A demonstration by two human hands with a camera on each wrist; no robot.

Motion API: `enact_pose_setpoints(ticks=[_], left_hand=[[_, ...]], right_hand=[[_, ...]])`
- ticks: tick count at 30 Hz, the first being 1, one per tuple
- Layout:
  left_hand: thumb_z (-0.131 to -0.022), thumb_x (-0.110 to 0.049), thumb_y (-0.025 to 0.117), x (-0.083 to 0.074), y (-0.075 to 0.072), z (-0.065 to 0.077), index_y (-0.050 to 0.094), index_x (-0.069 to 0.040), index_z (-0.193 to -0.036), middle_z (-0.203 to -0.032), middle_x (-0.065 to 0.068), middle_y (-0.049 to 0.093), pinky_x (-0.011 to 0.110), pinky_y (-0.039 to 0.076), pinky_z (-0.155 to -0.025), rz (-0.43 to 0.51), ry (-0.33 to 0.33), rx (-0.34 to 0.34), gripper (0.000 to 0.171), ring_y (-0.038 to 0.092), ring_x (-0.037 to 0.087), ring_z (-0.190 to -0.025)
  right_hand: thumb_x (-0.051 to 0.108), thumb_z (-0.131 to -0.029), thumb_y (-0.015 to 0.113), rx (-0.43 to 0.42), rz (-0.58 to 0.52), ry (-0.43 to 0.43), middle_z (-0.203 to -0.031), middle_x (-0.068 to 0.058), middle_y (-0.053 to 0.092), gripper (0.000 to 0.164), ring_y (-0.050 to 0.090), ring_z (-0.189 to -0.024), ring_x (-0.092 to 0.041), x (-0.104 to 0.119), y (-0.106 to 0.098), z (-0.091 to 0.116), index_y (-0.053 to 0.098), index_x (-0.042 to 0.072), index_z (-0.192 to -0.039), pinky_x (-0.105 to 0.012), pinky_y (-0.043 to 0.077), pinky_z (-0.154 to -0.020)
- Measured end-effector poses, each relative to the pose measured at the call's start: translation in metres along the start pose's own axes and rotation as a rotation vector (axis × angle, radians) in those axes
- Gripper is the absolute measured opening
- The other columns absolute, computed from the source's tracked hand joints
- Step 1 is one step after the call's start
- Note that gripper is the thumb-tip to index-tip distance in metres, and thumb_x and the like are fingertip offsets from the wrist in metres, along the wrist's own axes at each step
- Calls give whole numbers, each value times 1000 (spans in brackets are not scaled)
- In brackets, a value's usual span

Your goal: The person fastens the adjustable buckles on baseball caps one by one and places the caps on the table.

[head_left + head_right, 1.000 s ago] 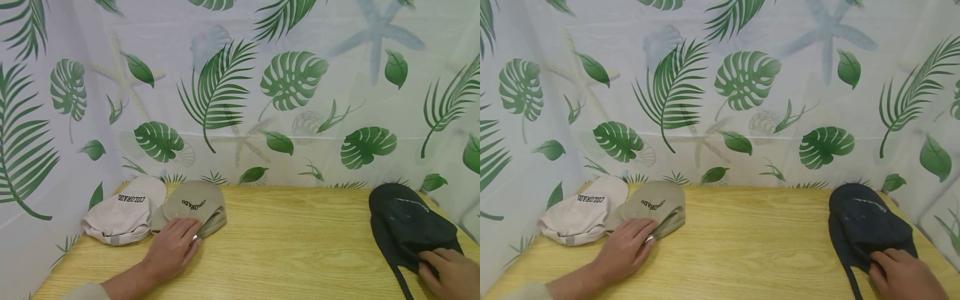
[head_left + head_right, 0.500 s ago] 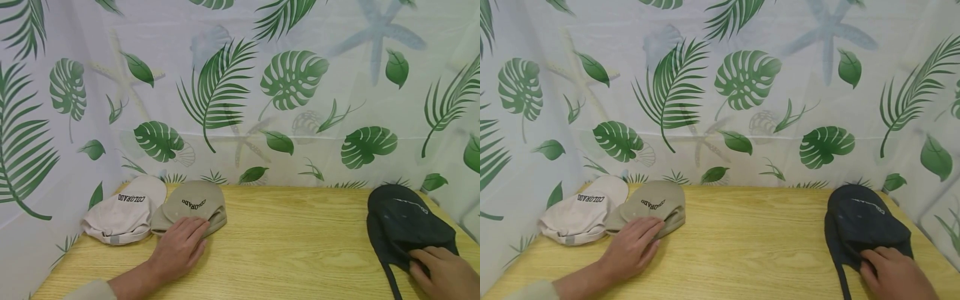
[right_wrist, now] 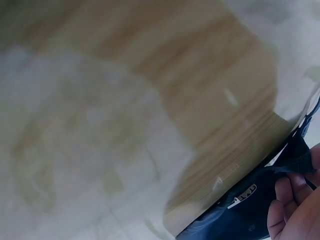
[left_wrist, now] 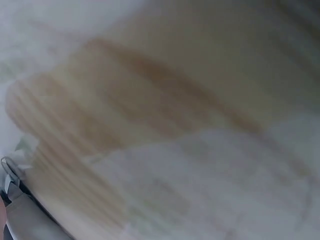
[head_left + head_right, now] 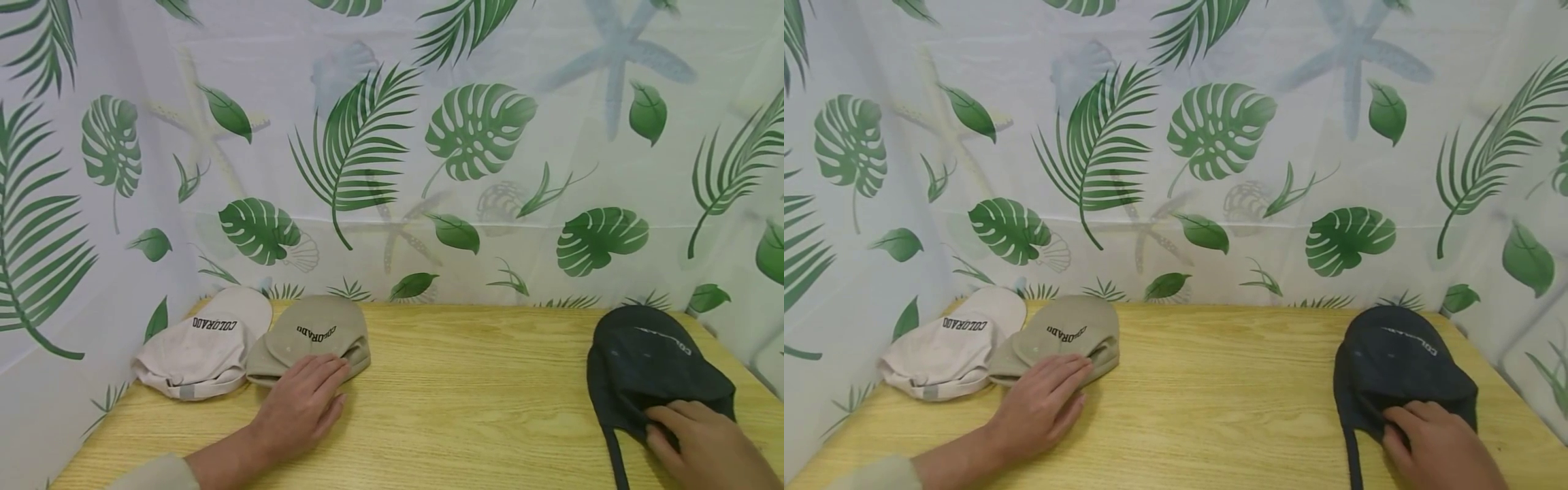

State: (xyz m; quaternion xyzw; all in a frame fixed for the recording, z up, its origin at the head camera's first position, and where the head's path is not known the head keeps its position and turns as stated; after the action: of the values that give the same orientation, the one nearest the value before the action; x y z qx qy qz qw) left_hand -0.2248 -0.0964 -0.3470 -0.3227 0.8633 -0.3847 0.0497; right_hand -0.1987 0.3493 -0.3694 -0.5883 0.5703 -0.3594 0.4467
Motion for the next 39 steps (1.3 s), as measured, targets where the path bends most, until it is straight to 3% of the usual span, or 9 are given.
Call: enact_pose_setpoints(ticks=[4, 22, 33, 39], left_hand=[[-82, -21, 63, -3, 1, -2, 60, -3, -119, -114, 10, 64, 42, 43, -95, -5, 13, 3, 41, 59, 25, -109], [-81, -22, 65, -10, 9, -5, 60, -4, -121, -116, 9, 63, 41, 44, -96, -22, 37, 45, 44, 58, 23, -111], [-80, -23, 66, -14, 12, -6, 60, -6, -120, -119, 7, 62, 40, 43, -97, -26, 35, 71, 44, 58, 22, -112], [-81, -24, 66, -16, 12, -8, 60, -6, -120, -115, 7, 63, 40, 43, -96, -26, 45, 64, 44, 58, 22, -111]], right_hand=[[19, -69, 75, -29, -23, -18, -80, -5, 63, 17, 60, -72, -27, 8, -4, -1, 69, 9, -82, -48, 49, -67], [22, -72, 74, -11, -99, -65, -83, -2, 64, 14, 61, -75, -22, 40, -3, -7, 70, 14, -83, -44, 51, -68], [21, -71, 75, -77, -125, -127, -80, 3, 62, 12, 60, -73, -18, 62, -12, -11, 69, 18, -80, -40, 51, -66], [18, -66, 77, -163, -143, -187, -78, 9, 60, 15, 59, -71, -13, 74, -19, -10, 69, 21, -78, -33, 51, -63]])
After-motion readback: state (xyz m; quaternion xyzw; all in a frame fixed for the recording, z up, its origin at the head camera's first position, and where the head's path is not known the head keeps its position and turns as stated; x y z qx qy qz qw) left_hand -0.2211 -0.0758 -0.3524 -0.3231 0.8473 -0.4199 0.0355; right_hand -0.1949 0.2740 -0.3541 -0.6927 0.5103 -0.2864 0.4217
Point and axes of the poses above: each hand's wrist, its own z-axis away from the middle knuckle, its own y-axis out of the palm, x = y × z, the point moved 10 cm from there along -z, towards the middle knuckle
